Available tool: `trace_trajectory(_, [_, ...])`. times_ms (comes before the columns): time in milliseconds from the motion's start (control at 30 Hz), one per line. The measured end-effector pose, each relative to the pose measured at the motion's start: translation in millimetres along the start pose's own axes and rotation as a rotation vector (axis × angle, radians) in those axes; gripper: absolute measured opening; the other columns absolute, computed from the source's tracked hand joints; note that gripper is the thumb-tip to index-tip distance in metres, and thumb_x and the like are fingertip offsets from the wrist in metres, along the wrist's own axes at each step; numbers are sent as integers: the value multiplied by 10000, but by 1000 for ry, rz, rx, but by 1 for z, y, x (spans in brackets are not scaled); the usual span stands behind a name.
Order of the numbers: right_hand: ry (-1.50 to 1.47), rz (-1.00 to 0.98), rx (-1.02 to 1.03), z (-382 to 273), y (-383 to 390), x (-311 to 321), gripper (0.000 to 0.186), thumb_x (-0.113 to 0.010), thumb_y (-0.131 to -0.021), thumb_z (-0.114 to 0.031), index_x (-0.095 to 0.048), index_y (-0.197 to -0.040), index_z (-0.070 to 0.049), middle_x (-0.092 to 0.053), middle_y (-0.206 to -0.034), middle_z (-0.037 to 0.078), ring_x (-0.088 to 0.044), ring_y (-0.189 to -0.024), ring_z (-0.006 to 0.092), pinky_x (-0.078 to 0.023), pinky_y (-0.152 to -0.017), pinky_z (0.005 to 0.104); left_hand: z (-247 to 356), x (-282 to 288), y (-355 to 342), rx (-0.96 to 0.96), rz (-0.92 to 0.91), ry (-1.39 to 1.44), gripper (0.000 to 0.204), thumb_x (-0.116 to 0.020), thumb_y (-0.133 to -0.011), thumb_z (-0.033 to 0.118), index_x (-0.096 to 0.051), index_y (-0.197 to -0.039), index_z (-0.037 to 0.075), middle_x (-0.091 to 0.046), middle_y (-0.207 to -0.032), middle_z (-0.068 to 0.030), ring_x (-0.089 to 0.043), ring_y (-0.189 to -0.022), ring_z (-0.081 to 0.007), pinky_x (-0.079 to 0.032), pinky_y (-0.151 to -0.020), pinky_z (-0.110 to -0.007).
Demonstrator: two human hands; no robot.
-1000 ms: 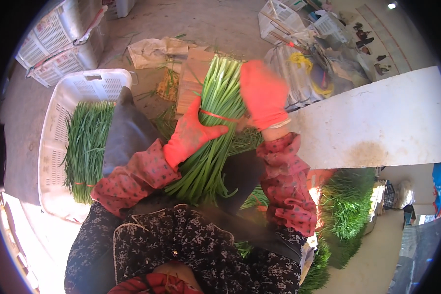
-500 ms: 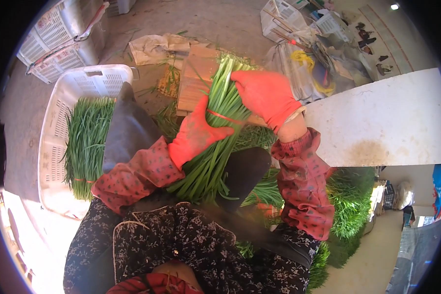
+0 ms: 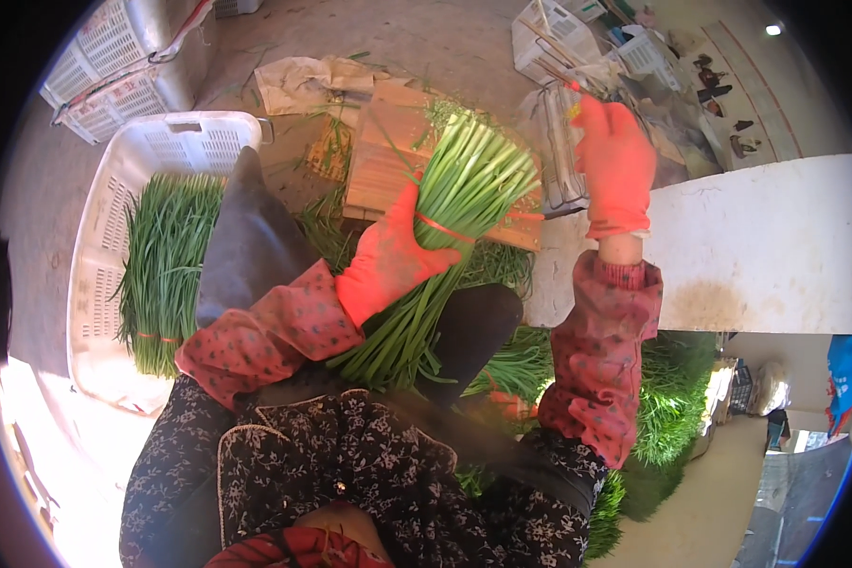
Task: The person bundles long green vegetables by hand, secures them with a red tie, and trims the root ends using a cleaver on a wooden board.
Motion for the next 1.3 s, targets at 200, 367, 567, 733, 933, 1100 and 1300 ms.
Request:
trace_trajectory(200, [341,-231,1073,-100,92,-67,144,-656,-811,-188,-705,-938,-142,-676,-1067,22,-632,-987,242,-496,-853,395,7,-3,-1,31,-55,-98,970,-772,-670,327,-274,-1452,43,-610,-1108,-239,-589,-1033,-415,-487,-838,-432])
trace_trajectory(367, [605,-378,1003,-80,97,-99,90,-639,-791,-161,-683,-863,-133,-630,-1185,20,-500,-1222,279,-377,-1009,503,2,-7,-1,41,-62,-101,981,-780,-662,329,-273,-1447,28,-612,-1097,-237,-592,-1025,-413,-490,-828,-434])
trace_trajectory(567, [572,148,1071,-74,50,-48,95,-600,-841,-141,-661,-898,-96,-652,-924,113,-614,-911,334,-487,-826,418,3,-4,-2,52,-104,-92,980,-785,-660,340,-281,-1438,22,-613,-1082,-231,-595,-1018,-413,-493,-822,-430])
trace_trajectory(733, [509,452,260,-25,-37,56,275,-481,-936,-356,-676,-982,-168,-683,-978,103,-645,-905,345,-498,-767,444,6,-9,0,30,-91,-143,961,-779,-668,371,-299,-1420,14,-624,-1067,-236,-606,-1000,-405,-493,-825,-427])
trace_trajectory(933, [622,520,219,21,-74,82,259,-540,-894,-303,-676,-1061,-158,-698,-991,104,-661,-894,283,-497,-780,414,-1,-5,1,86,-135,-182,929,-771,-672,388,-337,-1385,-20,-624,-1059,-242,-609,-993,-401,-492,-823,-423])
trace_trajectory(1100, [-208,578,104,72,-110,179,241,-528,-879,-109,-661,-1073,-58,-687,-1062,92,-670,-882,219,-516,-812,333,-4,-5,-5,69,-143,-167,917,-768,-669,382,-349,-1373,-30,-624,-1057,-246,-609,-997,-399,-492,-820,-423])
trace_trajectory(1300, [261,-437,617,-68,19,-80,379,-681,-837,-298,-631,-1181,-148,-660,-1093,74,-615,-1013,187,-457,-895,298,-8,1,-3,76,-107,-187,940,-771,-666,374,-329,-1391,-29,-622,-1065,-247,-607,-1007,-398,-492,-827,-424])
Point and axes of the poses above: each hand's wrist, its own y-axis away from the middle knuckle, its own x-axis out of the back of the hand, z = x × y, the point moved 9 cm from there along -y, towards the middle knuckle
